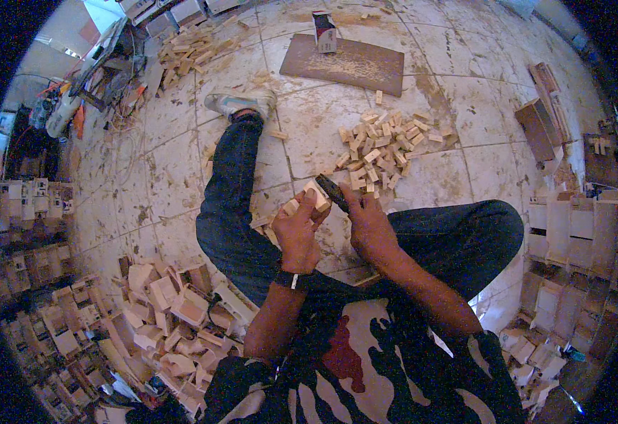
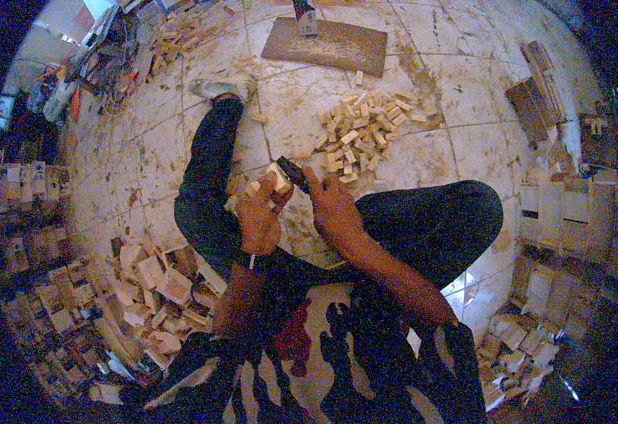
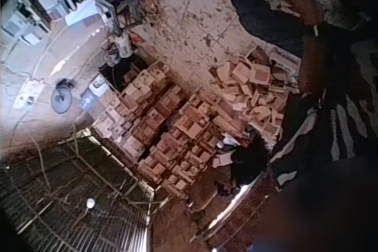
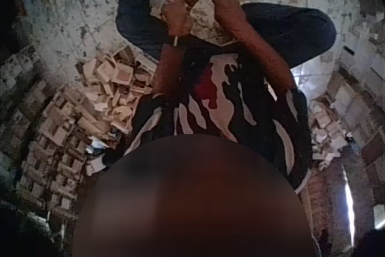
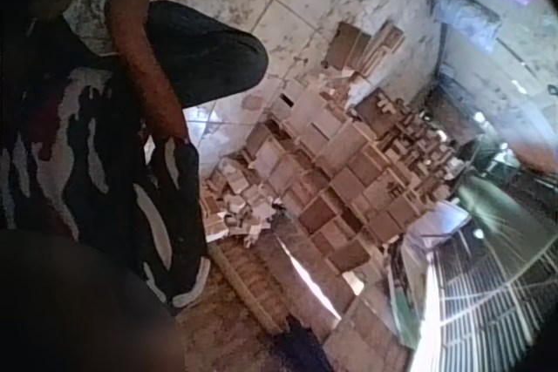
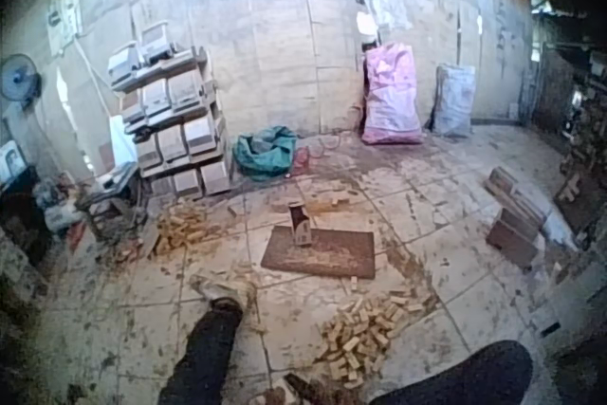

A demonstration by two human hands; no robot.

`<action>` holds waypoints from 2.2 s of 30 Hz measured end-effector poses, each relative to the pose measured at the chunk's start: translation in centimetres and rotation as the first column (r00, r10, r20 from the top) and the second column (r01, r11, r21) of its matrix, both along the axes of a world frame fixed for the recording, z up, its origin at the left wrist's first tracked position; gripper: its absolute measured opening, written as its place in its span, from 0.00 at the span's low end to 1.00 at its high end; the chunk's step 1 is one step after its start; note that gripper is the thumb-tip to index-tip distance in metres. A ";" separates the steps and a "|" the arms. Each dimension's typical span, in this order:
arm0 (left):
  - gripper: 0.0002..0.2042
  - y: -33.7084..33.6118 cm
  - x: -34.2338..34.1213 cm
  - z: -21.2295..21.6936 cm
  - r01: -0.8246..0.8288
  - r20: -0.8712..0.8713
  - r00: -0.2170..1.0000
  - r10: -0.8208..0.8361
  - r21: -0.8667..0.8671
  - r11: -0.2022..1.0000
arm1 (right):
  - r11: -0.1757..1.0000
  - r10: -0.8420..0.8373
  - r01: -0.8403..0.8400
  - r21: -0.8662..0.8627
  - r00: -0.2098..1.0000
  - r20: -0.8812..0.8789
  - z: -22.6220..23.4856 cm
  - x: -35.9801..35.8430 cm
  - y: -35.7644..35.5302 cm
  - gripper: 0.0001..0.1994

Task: The person sits on the floor and uses pliers to trim small wooden blocks one at a time. They pick up each block, clip off small pieces, and place the trimmed block back on the floor among other pieces.

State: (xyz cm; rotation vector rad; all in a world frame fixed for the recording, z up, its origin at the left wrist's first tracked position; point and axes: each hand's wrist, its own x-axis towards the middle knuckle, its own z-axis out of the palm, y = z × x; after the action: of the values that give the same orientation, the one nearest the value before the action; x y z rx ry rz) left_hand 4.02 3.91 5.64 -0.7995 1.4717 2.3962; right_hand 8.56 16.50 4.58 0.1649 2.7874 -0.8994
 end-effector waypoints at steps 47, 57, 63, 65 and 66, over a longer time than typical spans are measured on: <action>0.15 0.9 0.5 -1.0 -0.229 -0.415 0.833 -0.366 -0.861 0.453 | 0.944 0.005 0.059 -0.324 0.981 0.193 1.7 0.6 0.9 0.34; 0.16 0.0 0.1 -0.1 -0.195 -0.366 0.822 -0.437 -0.900 0.389 | 0.970 -0.055 0.096 -0.223 0.981 0.185 1.1 0.1 0.0 0.27; 0.15 0.9 -0.2 -0.4 -0.102 -0.316 0.889 -0.332 -0.842 0.529 | 0.987 -0.080 0.102 -0.124 0.982 0.169 -0.2 -0.1 -0.2 0.26; 0.14 1.4 -0.2 -0.4 -0.094 -0.304 0.893 -0.333 -0.848 0.521 | 0.993 -0.109 0.113 -0.042 0.990 0.083 -0.4 -0.1 -0.2 0.26; 0.14 1.7 -0.3 -0.5 -0.100 -0.321 0.890 -0.324 -0.831 0.547 | 0.988 -0.115 0.117 -0.099 0.993 0.031 -0.4 0.0 0.0 0.25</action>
State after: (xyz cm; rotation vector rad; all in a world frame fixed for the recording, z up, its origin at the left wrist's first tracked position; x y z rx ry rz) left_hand 3.76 5.61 5.18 -0.2209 2.8511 1.7087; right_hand 8.56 16.52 4.19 0.3232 2.7258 -1.0546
